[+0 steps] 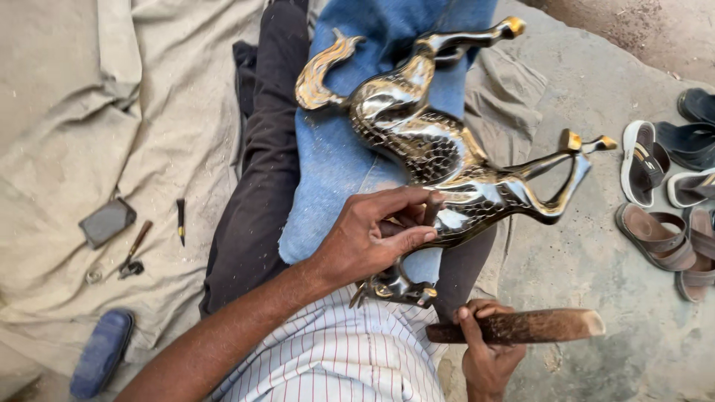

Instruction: The person sits on the ground with a brass horse sculpture on their lap and hammers a chisel against its surface to detail the patterned body. They reposition the chisel across different areas of the figure and finally run a finger over the worked surface.

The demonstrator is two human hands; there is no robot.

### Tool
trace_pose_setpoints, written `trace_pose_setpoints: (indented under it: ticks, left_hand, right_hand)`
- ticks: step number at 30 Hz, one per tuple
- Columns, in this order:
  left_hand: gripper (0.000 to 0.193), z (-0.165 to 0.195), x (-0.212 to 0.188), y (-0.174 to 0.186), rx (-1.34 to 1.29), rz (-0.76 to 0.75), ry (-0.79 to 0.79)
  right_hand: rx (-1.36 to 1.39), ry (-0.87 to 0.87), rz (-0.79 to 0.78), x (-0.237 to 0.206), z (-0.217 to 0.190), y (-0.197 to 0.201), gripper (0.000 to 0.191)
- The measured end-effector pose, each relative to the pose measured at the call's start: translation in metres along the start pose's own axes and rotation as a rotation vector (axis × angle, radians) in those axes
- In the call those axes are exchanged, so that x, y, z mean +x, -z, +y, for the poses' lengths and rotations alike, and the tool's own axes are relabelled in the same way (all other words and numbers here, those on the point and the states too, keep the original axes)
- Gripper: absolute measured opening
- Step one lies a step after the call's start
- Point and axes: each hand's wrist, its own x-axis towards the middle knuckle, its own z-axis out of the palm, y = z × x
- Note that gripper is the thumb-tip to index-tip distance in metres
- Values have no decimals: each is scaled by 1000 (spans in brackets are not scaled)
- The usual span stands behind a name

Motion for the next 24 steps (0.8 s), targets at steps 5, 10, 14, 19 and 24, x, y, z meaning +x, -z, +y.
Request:
trace_pose_setpoints:
  ticks: [5,10,14,19,24]
  left_hand:
    - [50,10,9,-24,-35,33,77]
    - [35,26,-8,-32,227,33,1]
    - [24,39,-29,-27,479,-168,-316]
    - [35,23,-38,-36,653,-264,-410]
    - [26,5,-39,-26,800,-329,-469]
  right_hand:
    - [111,18,103,-4,33,12,18]
    - [-34,-543,150,23,61,32,25]
    - [-785,-328,-96,33,48,44,67]
    - [-748,139,-4,43,-3,32,29]
    - [235,11,266,145,-46,-2,24]
